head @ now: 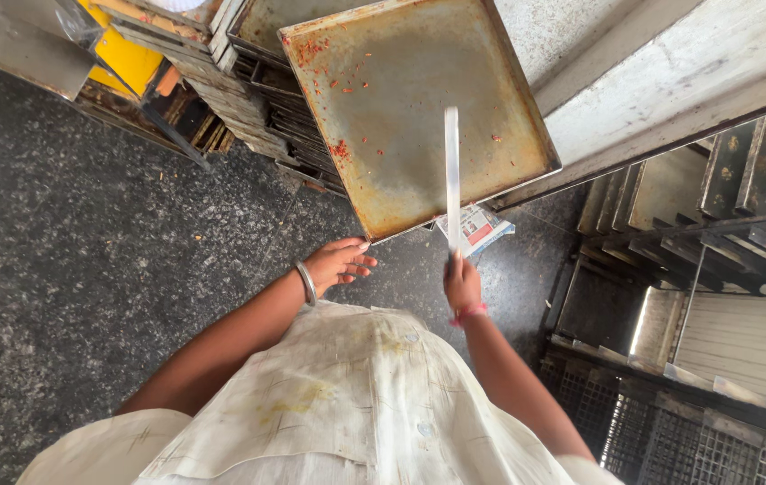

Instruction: The person uses a long knife to cut open a mesh bag of onions, retrieves a tray from a stack, and then peels several onions by hand on a counter.

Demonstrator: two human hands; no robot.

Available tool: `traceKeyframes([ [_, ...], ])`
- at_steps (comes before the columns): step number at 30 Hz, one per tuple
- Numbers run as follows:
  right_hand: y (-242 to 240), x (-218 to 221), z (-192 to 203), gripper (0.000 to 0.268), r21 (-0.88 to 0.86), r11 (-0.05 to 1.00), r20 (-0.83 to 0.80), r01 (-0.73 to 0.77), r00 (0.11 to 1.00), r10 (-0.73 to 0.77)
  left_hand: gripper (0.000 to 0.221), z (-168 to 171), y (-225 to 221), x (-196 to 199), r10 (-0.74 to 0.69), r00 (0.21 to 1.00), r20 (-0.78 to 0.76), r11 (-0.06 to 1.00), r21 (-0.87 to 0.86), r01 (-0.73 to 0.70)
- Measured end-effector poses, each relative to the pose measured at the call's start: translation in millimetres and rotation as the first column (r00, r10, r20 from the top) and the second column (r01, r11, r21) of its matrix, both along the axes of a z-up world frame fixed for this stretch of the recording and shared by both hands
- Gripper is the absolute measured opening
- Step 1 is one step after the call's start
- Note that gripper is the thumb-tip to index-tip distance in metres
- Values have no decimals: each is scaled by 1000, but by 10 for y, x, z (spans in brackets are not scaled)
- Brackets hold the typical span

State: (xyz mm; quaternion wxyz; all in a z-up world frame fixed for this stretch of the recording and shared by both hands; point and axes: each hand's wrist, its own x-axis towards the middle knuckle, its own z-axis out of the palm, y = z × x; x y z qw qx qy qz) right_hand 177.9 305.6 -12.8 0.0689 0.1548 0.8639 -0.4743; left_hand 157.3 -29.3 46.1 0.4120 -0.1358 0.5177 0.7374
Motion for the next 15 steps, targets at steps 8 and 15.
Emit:
traceKeyframes([
  [8,385,1420,22,65,137,989,178,56,981,-80,33,-239,32,-212,86,994,64,996,-6,-86],
  [15,375,1848,152,66,163,956,47,243,966,-254,32,-555,194,-461,186,974,129,982,-24,-185],
])
